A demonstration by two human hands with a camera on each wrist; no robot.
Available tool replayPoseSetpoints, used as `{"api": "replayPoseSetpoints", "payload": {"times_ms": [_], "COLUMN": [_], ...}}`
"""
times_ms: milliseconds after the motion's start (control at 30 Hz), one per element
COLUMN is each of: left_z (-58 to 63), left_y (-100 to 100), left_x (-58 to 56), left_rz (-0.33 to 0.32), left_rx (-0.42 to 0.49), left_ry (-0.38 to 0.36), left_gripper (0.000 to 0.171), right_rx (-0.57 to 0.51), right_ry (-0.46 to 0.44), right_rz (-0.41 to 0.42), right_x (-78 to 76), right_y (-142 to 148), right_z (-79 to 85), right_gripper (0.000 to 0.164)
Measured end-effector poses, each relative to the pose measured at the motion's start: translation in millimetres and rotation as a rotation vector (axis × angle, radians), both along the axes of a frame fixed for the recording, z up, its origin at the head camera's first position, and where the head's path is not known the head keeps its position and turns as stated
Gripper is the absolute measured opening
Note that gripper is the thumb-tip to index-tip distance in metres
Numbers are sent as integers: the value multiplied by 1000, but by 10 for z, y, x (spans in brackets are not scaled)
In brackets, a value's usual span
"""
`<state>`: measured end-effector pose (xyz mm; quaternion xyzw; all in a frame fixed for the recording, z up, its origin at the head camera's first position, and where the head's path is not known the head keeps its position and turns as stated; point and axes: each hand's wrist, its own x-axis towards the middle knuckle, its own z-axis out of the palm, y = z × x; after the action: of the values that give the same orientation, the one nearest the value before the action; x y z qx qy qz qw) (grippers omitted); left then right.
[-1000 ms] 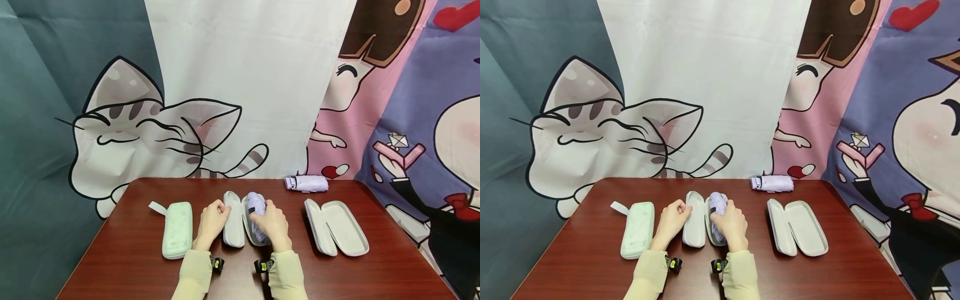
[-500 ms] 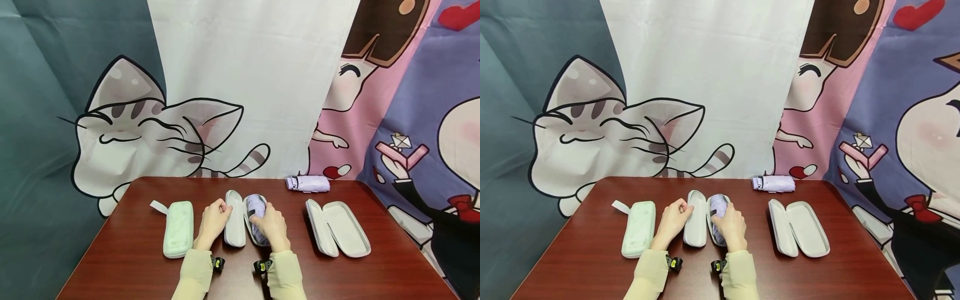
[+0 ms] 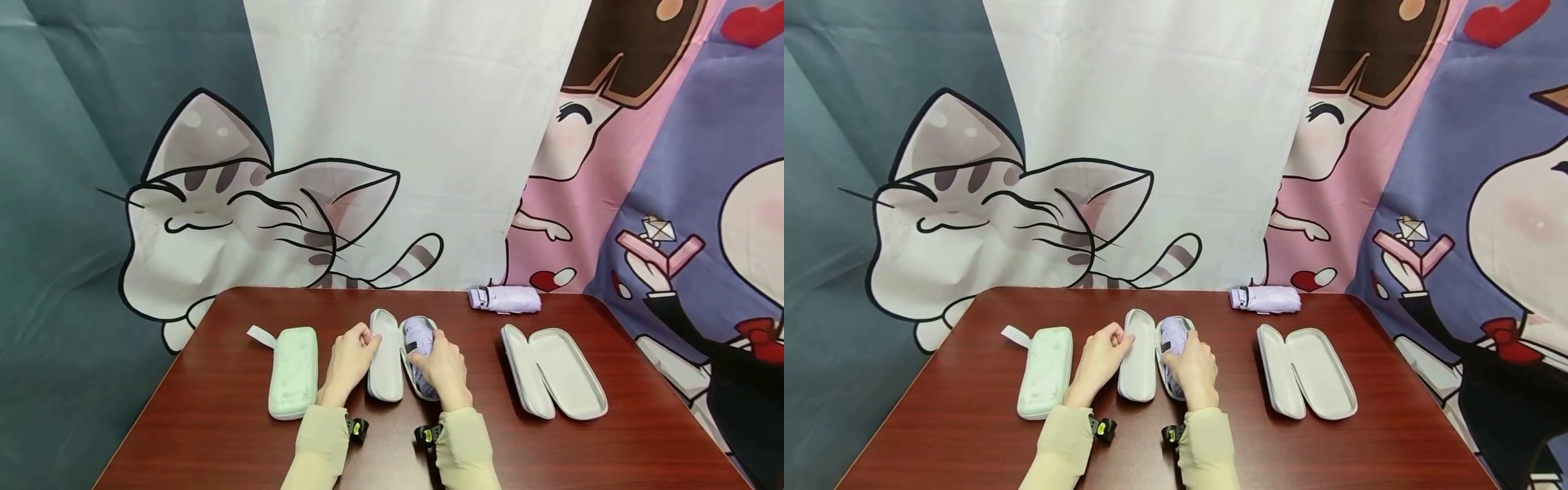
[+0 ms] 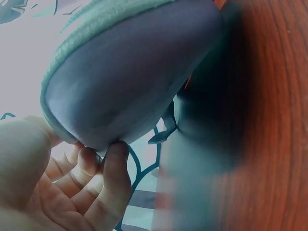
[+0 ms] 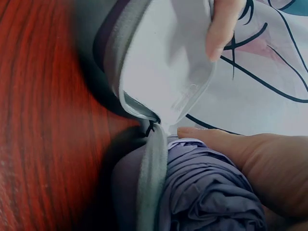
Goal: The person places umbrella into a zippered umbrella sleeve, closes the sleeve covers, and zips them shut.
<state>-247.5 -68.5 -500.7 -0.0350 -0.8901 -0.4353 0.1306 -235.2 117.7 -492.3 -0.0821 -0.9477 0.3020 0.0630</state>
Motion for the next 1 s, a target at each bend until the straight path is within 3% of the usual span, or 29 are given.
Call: {"api": "replayPoseSetpoints", "payload": {"times_ms": [733, 867, 1000], "left_z": [27, 30, 32], "left_y": [13, 24, 29], "left_x": [10, 11, 11], "left_rz": [-24, -26, -23], "left_rx": [-13, -5, -4], "left_ry": [22, 21, 22], "left_gripper": [26, 27, 28], "right_rx": [-25, -32, -63], "right_ry": [28, 18, 26], "right_rz": [-59, -33, 52], "right_x": [-27, -16, -12], "right_y": [-30, -12, 87], "right_z": [-35, -21, 42], "right_gripper": [70, 72, 63]}}
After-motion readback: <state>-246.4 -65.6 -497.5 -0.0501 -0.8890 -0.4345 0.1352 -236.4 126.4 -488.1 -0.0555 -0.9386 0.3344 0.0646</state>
